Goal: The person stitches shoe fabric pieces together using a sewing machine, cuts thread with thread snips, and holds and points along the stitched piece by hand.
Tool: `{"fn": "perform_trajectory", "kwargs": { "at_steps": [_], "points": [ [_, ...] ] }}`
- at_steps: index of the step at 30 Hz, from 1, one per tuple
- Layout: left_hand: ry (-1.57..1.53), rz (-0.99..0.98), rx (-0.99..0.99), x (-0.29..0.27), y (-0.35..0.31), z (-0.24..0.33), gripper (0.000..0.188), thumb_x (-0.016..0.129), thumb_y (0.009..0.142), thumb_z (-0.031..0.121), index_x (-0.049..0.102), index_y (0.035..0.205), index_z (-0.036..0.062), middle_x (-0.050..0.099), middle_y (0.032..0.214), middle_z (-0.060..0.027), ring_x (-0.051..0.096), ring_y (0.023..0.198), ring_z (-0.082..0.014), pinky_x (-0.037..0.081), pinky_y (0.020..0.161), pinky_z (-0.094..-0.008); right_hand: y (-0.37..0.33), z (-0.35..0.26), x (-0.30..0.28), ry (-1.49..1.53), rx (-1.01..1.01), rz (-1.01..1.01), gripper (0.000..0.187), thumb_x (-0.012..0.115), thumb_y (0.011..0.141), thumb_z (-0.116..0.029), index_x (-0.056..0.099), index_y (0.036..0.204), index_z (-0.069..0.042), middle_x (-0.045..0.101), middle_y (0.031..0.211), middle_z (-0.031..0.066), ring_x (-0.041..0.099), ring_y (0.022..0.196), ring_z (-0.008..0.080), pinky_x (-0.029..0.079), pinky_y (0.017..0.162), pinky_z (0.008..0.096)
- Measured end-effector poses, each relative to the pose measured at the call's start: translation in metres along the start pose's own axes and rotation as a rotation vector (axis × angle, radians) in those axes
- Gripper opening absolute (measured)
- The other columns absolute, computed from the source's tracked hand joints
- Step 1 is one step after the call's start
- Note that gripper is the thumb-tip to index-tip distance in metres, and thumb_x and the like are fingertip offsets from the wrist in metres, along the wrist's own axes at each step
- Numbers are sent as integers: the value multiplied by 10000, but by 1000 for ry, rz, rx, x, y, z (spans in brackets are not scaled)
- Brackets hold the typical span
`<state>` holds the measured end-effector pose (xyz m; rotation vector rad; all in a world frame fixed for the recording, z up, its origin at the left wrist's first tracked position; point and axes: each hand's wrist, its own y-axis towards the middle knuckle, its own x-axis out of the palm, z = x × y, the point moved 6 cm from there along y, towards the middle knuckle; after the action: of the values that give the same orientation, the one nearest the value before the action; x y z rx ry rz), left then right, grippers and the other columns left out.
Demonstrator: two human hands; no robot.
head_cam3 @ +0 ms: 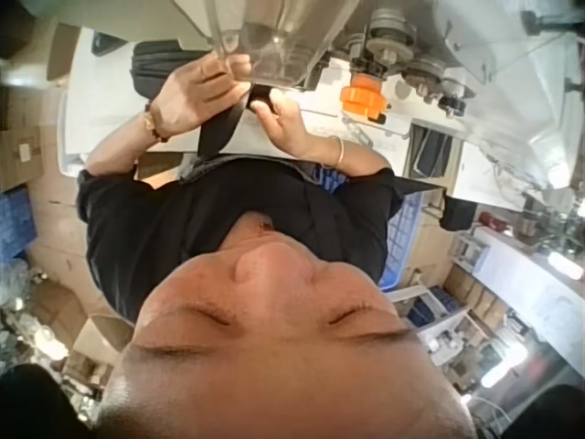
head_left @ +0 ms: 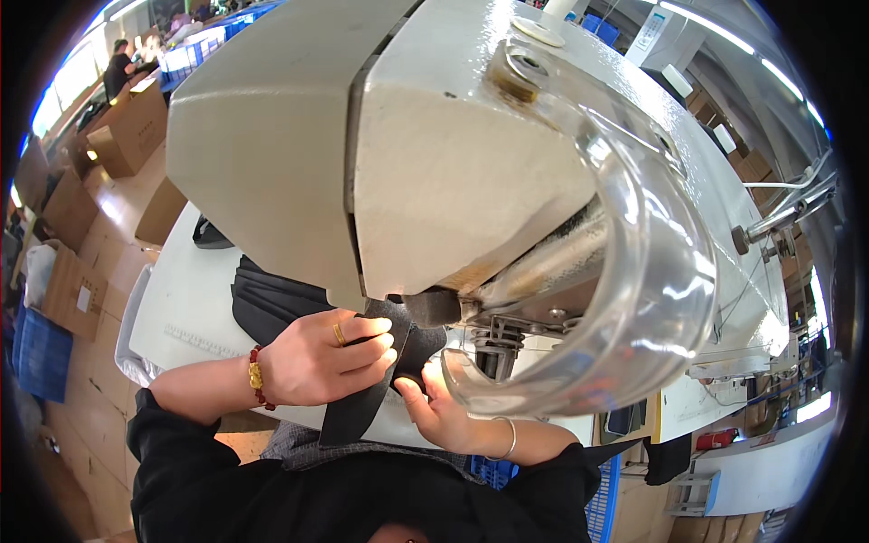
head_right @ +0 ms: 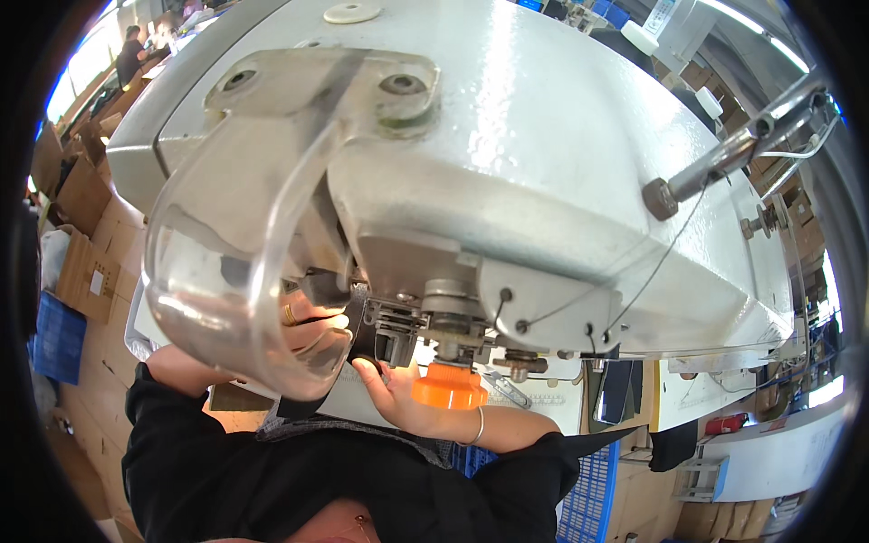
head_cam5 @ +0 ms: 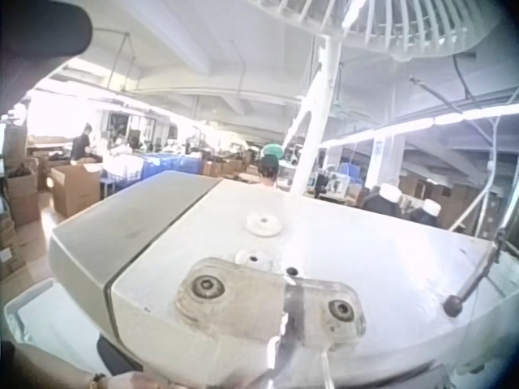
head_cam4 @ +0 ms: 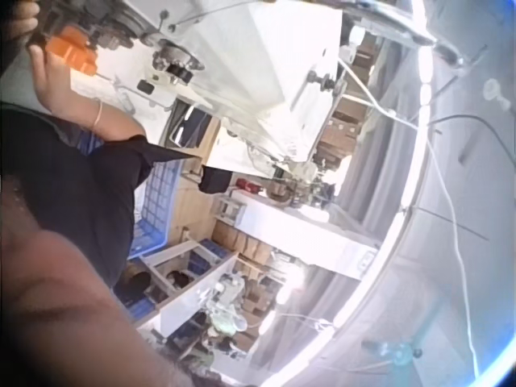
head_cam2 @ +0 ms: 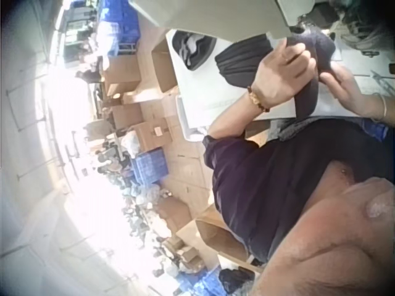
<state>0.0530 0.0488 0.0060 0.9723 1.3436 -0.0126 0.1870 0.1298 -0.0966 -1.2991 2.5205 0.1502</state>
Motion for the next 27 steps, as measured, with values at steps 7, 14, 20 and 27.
{"fn": "perform_trajectory", "kwargs": {
  "at_steps": [7, 14, 20, 27],
  "points": [
    [-94, 18, -130, 8, 1, -21, 217, 689, 733, 118, 659, 942, 68, 632, 1018, -70, 654, 987, -282, 554, 741, -406, 11, -19, -24, -242, -85, -80, 493, 428, 1071, -375, 535, 739, -27, 496, 594, 72, 489, 569, 231, 425, 587, 395],
    [-162, 144, -253, 18, 4, -42, 199, 695, 742, 62, 675, 940, 64, 665, 1045, -91, 646, 927, -321, 526, 755, -428, 21, -3, -31, 18, -314, -1, 305, 560, 1002, -221, 571, 774, -18, 541, 651, 77, 525, 530, 206, 419, 504, 343],
    [-337, 225, -486, 34, -9, -56, 115, 722, 824, 43, 695, 936, 51, 700, 903, -73, 677, 798, -268, 537, 709, -400, 25, 10, -25, 399, -537, 182, 52, 643, 958, -3, 666, 979, 39, 638, 737, 82, 564, 486, 141, 431, 397, 278],
    [-342, 297, -445, 33, -11, -55, 253, 851, 765, 129, 737, 983, 68, 725, 928, -88, 704, 837, -259, 547, 749, -382, 24, -11, -41, 232, -589, 124, 112, 589, 964, 38, 664, 1046, 33, 638, 732, 99, 577, 479, 161, 457, 411, 304]
  ]
}}
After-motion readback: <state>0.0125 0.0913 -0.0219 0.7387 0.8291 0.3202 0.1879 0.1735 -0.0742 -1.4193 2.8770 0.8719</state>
